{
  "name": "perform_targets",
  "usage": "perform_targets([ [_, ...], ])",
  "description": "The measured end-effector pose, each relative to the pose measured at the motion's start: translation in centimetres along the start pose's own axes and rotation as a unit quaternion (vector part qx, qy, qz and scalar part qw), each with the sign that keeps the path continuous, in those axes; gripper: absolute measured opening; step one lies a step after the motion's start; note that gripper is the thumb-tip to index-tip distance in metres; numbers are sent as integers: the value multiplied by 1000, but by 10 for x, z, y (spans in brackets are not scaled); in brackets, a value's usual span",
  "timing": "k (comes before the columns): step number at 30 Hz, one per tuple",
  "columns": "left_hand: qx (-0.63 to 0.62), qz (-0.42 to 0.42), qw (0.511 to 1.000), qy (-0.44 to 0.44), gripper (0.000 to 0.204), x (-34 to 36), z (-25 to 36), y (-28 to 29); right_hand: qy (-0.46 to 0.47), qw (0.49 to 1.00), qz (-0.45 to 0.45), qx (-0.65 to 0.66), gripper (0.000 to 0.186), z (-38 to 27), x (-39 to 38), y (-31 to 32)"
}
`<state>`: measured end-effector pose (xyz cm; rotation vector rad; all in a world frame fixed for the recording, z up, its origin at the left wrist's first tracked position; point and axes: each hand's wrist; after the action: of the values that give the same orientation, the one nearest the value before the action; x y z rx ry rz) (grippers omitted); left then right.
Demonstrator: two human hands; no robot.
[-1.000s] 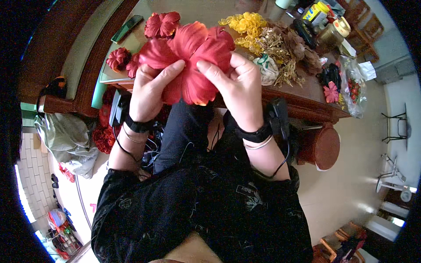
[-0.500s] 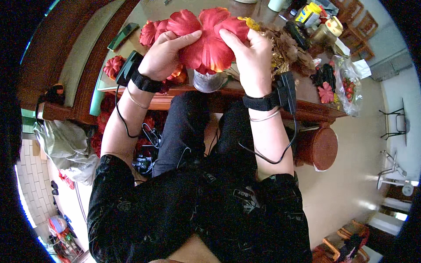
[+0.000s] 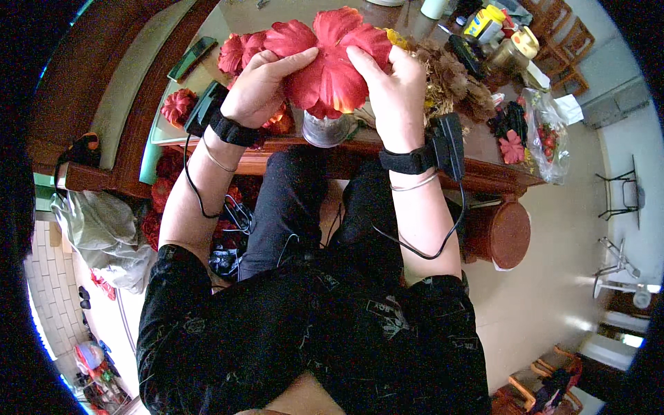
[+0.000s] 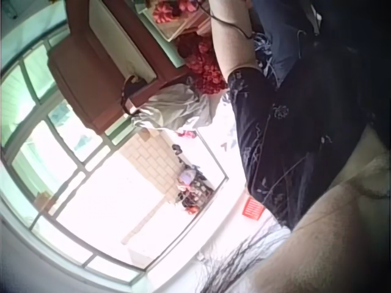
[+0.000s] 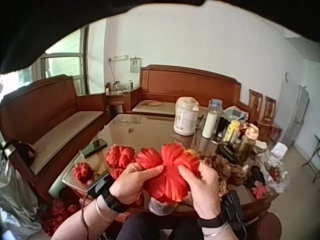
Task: Assembling decorative flowers using colored fabric or paper components.
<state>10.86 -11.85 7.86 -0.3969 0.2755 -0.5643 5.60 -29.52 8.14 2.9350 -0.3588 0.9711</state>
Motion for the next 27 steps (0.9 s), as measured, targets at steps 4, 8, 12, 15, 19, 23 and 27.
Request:
perform_targets([
  [4, -5, -7, 1000, 1, 22, 2, -5, 4, 2, 1000, -13, -12, 24, 5, 0, 1],
  [8, 7, -7, 1000, -7, 20, 3, -10, 7, 4, 1000, -20, 5, 24, 9, -1, 1],
  [12, 60, -1, 998, 15, 23, 1, -13, 13, 40, 997, -39, -62, 23, 16, -3, 3],
  [15, 72, -2, 997, 7, 22, 1, -16, 14, 90, 992, -18, -89, 19, 26, -4, 2],
  [19, 100, 0, 995, -3, 21, 2, -23, 16, 80, 993, -27, -82, 18, 33, -9, 3],
  [23, 107, 10, 994, -6, 21, 4, -28, 17, 90, 988, -34, -120, 18, 37, -15, 1],
  [27, 101, 5, 995, -1, 21, 3, -29, 17, 62, 995, -13, -82, 21, 38, -17, 2],
])
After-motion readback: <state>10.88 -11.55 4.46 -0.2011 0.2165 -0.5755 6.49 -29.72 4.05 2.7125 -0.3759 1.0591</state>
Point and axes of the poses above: each hand's wrist, its own x-axis towards the middle knuckle, its own y-axis out of the back of the hand, z = x × y, and after that the axes turned 15 degrees about y, right-handed
